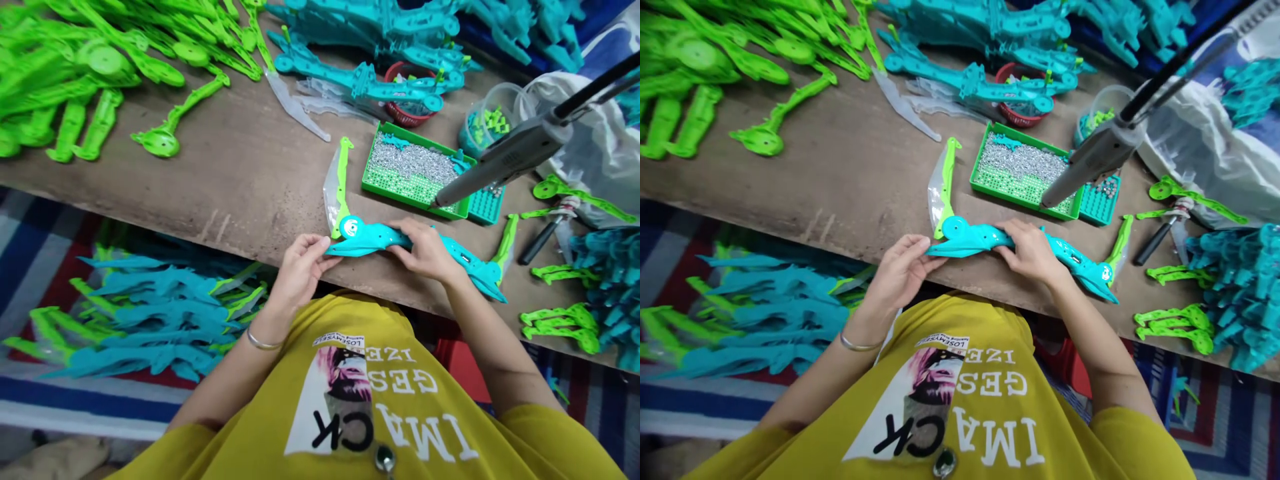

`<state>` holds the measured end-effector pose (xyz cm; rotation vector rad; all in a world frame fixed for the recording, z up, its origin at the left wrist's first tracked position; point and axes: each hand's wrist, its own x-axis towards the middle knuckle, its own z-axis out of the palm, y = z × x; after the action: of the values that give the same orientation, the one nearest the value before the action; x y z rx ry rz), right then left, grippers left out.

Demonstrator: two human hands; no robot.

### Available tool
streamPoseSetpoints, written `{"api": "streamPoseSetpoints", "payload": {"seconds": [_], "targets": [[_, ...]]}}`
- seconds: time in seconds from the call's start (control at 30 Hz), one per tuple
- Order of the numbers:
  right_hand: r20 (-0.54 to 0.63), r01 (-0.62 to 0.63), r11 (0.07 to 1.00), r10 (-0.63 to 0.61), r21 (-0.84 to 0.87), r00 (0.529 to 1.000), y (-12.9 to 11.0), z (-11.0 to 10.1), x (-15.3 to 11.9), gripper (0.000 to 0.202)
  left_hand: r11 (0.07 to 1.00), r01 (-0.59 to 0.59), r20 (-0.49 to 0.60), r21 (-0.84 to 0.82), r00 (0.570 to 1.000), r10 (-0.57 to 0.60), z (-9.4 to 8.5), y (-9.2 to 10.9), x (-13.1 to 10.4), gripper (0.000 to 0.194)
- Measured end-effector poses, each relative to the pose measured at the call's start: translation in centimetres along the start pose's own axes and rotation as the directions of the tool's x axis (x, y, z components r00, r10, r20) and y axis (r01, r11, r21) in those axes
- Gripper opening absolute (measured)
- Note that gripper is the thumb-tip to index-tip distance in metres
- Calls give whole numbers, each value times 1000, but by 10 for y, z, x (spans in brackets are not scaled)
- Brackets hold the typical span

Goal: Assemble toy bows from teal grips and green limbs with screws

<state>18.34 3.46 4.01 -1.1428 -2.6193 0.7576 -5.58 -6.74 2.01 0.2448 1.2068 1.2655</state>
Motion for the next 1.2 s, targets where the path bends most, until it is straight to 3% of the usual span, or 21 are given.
{"api": "streamPoseSetpoints", "payload": {"seconds": [0.1,0.43,0.63,0.73,0.83,0.93,1.2], "targets": [[-31,54,998,-53,35,998,-2,-6,-3,36,985,102,62,-138,994,-95,4,1,-8,57],[17,186,981,-187,55,982,-10,-20,-14,36,981,173,272,85,943,-190,-13,22,2,49],[26,209,977,-210,41,977,-11,-20,-15,40,988,154,355,9,923,-147,-8,13,-6,54],[45,203,978,-205,47,978,-13,-18,-15,41,989,103,409,111,902,-140,-11,18,-14,53],[48,203,978,-206,48,977,-16,-16,-14,43,967,42,381,250,914,-138,-15,22,-19,59],[41,206,978,-208,46,977,-17,-15,-14,44,946,4,326,323,938,-116,-15,20,-22,50],[16,227,974,-227,18,974,-19,-14,-15,48,943,-18,276,333,958,-79,-12,10,-24,48]]}}
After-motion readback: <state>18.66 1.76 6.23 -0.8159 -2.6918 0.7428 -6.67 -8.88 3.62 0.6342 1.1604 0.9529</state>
